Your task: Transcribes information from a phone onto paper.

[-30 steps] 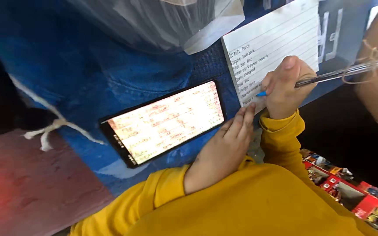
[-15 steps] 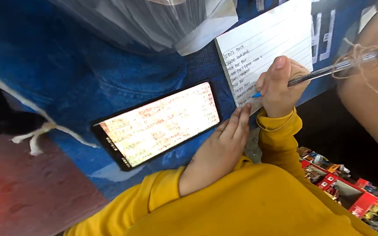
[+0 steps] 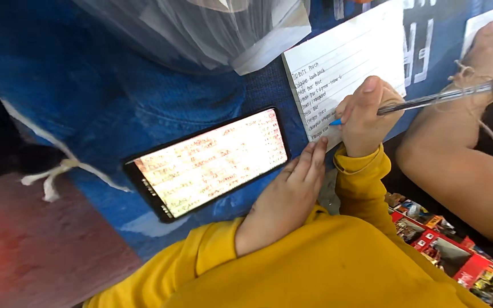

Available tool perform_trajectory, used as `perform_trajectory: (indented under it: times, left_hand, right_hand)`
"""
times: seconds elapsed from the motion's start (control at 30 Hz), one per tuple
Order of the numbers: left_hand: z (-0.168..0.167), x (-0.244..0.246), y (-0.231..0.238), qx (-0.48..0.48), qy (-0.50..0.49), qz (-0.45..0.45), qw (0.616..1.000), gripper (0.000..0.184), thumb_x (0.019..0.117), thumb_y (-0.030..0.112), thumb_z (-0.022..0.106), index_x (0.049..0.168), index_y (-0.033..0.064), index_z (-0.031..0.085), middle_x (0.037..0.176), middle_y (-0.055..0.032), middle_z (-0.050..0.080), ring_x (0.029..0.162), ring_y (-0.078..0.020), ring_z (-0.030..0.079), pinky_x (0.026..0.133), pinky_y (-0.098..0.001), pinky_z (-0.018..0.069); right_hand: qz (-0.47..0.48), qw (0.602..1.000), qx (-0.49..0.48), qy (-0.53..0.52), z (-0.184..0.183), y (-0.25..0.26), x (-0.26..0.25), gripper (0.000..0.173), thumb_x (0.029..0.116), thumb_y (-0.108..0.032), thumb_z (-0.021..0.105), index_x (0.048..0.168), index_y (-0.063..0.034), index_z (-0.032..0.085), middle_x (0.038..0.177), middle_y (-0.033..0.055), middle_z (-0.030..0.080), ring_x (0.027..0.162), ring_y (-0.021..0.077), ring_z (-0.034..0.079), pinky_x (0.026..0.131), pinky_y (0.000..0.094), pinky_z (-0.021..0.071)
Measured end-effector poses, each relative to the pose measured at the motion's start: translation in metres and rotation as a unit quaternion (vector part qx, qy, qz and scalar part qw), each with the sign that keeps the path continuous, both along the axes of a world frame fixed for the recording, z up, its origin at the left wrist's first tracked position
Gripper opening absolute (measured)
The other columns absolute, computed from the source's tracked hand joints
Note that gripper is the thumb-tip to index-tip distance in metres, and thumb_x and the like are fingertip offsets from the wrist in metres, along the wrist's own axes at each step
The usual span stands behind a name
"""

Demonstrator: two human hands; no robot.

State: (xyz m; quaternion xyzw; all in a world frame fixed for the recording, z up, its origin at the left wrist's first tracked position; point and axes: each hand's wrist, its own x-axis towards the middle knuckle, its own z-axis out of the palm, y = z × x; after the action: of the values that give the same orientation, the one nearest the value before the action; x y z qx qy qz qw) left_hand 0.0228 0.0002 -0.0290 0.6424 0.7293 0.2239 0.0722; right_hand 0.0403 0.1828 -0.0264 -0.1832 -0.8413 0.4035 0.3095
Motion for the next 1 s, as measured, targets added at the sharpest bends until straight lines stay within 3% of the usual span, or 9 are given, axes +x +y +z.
perform_trajectory:
  times: [0.1,0.23,0.33,0.53,0.67,1.0]
  left_hand:
    - [-0.0002,0.0004,-0.0004,-0.003,0.005,0.000,1.000,0.037,0.0976,-0.006,0.047,0.133,-0.0096,0.057,0.152,-0.0234,0.048,0.137,-0.0306,0.053,0.106,-0.0321,0.0454]
    - [-0.0012,0.0007,-0.0007,0.004,0.001,0.000,1.000,0.036,0.0974,-0.006,0.047,0.131,-0.0098,0.059,0.151,-0.0240,0.049,0.137,-0.0313,0.053,0.106,-0.0323,0.0457]
    - [-0.0012,0.0001,-0.0002,0.003,0.008,-0.001,1.000,0.036,0.0972,-0.007,0.047,0.131,-0.0102,0.059,0.151,-0.0239,0.049,0.137,-0.0314,0.053,0.106,-0.0323,0.0455]
    - [-0.0021,0.0012,-0.0003,0.016,0.004,0.008,1.000,0.035,0.0969,-0.007,0.047,0.129,-0.0095,0.060,0.150,-0.0234,0.051,0.136,-0.0308,0.055,0.105,-0.0322,0.0464]
    - [-0.0025,0.0015,-0.0002,0.009,0.009,0.003,1.000,0.037,0.0971,-0.007,0.046,0.132,-0.0102,0.058,0.151,-0.0231,0.049,0.136,-0.0306,0.054,0.106,-0.0323,0.0459]
    - [-0.0022,0.0014,-0.0004,0.010,0.000,0.010,1.000,0.036,0.0975,-0.007,0.047,0.131,-0.0090,0.059,0.150,-0.0219,0.051,0.136,-0.0297,0.055,0.105,-0.0315,0.0466]
  right_hand:
    - [0.001,0.999,-0.049,-0.002,0.0024,0.0006,-0.0009,0.044,0.1038,-0.007,0.044,0.063,-0.0244,0.049,0.054,-0.0191,0.051,0.046,-0.0092,0.050,0.044,0.0098,0.0415]
    - [0.016,0.999,-0.033,-0.008,0.0014,0.0016,0.0012,0.044,0.1022,-0.008,0.046,0.062,-0.0247,0.046,0.054,-0.0192,0.047,0.047,-0.0095,0.046,0.045,0.0104,0.0393]
    - [0.011,0.998,-0.058,0.008,0.0017,0.0027,-0.0007,0.044,0.1036,-0.008,0.044,0.063,-0.0248,0.050,0.054,-0.0193,0.051,0.046,-0.0088,0.050,0.044,0.0101,0.0421]
    - [0.030,0.999,0.016,-0.005,-0.0003,0.0053,0.0032,0.045,0.1024,-0.012,0.049,0.059,-0.0223,0.043,0.054,-0.0175,0.045,0.049,-0.0092,0.046,0.048,0.0109,0.0392]
    - [0.018,0.999,-0.048,0.005,0.0011,0.0070,0.0014,0.044,0.1040,-0.010,0.046,0.064,-0.0257,0.049,0.053,-0.0199,0.050,0.046,-0.0089,0.049,0.045,0.0106,0.0413]
    - [-0.006,1.000,-0.014,0.003,0.0000,0.0058,0.0002,0.043,0.1022,-0.008,0.046,0.062,-0.0246,0.046,0.053,-0.0190,0.048,0.046,-0.0089,0.047,0.044,0.0107,0.0389]
